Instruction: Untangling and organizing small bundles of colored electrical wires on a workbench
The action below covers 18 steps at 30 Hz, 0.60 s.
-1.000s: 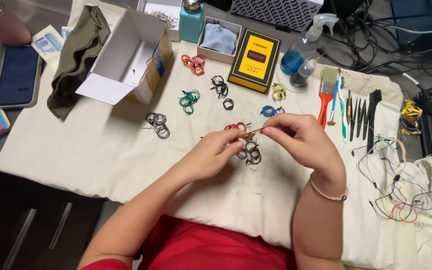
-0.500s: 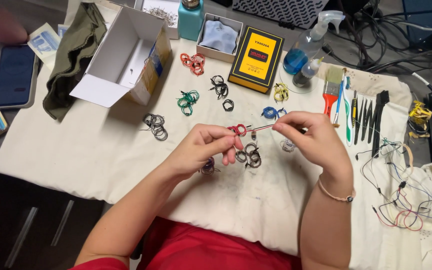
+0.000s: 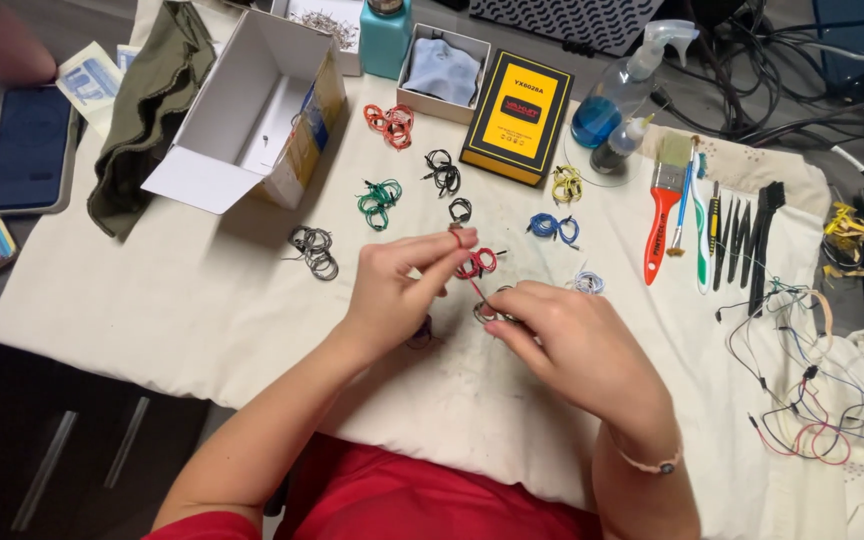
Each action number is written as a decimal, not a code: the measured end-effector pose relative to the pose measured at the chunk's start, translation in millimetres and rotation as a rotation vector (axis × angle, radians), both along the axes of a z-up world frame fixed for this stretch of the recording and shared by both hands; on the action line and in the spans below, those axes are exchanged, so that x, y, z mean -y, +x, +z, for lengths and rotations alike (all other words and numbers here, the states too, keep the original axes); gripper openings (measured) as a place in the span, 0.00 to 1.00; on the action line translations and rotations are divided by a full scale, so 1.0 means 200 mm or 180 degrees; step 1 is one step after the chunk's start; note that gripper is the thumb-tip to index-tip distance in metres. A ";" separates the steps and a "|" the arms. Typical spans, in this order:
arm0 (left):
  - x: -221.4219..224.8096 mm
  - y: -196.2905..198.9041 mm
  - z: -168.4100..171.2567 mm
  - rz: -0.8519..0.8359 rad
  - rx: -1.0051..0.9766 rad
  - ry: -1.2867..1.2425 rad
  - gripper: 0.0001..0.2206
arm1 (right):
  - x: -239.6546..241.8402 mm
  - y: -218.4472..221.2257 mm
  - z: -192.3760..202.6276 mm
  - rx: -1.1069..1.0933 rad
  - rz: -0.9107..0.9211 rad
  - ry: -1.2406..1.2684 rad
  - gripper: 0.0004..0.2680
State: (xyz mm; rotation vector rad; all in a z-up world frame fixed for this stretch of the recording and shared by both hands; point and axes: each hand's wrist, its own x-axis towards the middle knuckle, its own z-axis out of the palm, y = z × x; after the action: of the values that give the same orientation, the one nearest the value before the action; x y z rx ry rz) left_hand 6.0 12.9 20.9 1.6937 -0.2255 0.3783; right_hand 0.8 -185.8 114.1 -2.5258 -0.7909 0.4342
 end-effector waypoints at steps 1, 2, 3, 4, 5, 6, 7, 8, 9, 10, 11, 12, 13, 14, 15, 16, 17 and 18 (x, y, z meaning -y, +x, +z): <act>0.01 -0.02 0.03 0.0009 0.0001 -0.0002 0.06 | 0.03 -0.01 0.00 0.0001 0.0009 -0.0002 0.07; 0.02 -0.04 0.06 -0.0197 0.0341 0.0443 0.05 | 0.05 -0.01 0.01 0.0231 -0.0039 0.0234 0.06; 0.04 -0.05 0.10 -0.0403 0.0686 0.0889 0.05 | 0.08 -0.02 0.02 0.0466 -0.0087 0.0470 0.06; 0.04 -0.06 0.11 -0.0396 0.0691 0.0889 0.05 | 0.09 -0.01 0.02 0.0472 -0.0080 0.0470 0.06; 0.04 -0.07 0.12 -0.0831 0.0409 0.0632 0.05 | 0.11 -0.01 0.03 0.0477 -0.0080 0.0830 0.06; 0.04 -0.08 0.13 -0.1262 0.0125 0.0372 0.05 | 0.12 -0.01 0.04 0.0480 -0.0080 0.1190 0.06; 0.04 -0.08 0.11 -0.1263 0.0126 0.0374 0.05 | 0.15 0.01 0.04 0.0481 -0.0080 0.1192 0.06; 0.03 -0.09 0.10 -0.1474 -0.0083 0.0145 0.06 | 0.17 0.02 0.03 0.0557 -0.0147 0.1288 0.06; 0.03 -0.10 0.09 -0.1684 -0.0294 -0.0086 0.06 | 0.20 0.04 0.03 0.0631 -0.0215 0.1383 0.05; 0.03 -0.10 0.10 -0.1686 -0.0295 -0.0084 0.06 | 0.20 0.05 0.03 0.0631 -0.0217 0.1384 0.05; 0.04 -0.11 0.10 -0.1749 -0.0416 -0.0069 0.06 | 0.20 0.06 0.03 0.0537 -0.0190 0.1529 0.05; 0.04 -0.11 0.11 -0.1812 -0.0538 -0.0053 0.06 | 0.20 0.07 0.04 0.0443 -0.0163 0.1673 0.04; 0.04 -0.12 0.12 -0.1814 -0.0540 -0.0052 0.06 | 0.19 0.08 0.01 0.0442 -0.0165 0.1675 0.04; 0.04 -0.12 0.13 -0.2045 -0.0753 -0.0193 0.06 | 0.18 0.10 -0.01 0.0329 -0.0108 0.1838 0.04; 0.04 -0.12 0.14 -0.2269 -0.0966 -0.0336 0.06 | 0.17 0.12 -0.03 0.0214 -0.0046 0.2001 0.03; 0.04 -0.12 0.12 -0.2265 -0.0967 -0.0335 0.06 | 0.15 0.14 -0.06 0.0212 -0.0043 0.2003 0.03; 0.04 -0.12 0.11 -0.2382 -0.1116 -0.0529 0.05 | 0.14 0.16 -0.09 -0.0023 -0.0070 0.2181 0.04; 0.04 -0.12 0.09 -0.2497 -0.1266 -0.0724 0.05 | 0.13 0.18 -0.13 -0.0259 -0.0099 0.2358 0.04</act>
State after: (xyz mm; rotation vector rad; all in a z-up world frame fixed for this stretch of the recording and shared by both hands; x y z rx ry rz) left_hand -17.0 5.8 39.2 1.2980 -0.5024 -0.4949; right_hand 36.4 -211.6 89.0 -1.8159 -0.7114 0.1790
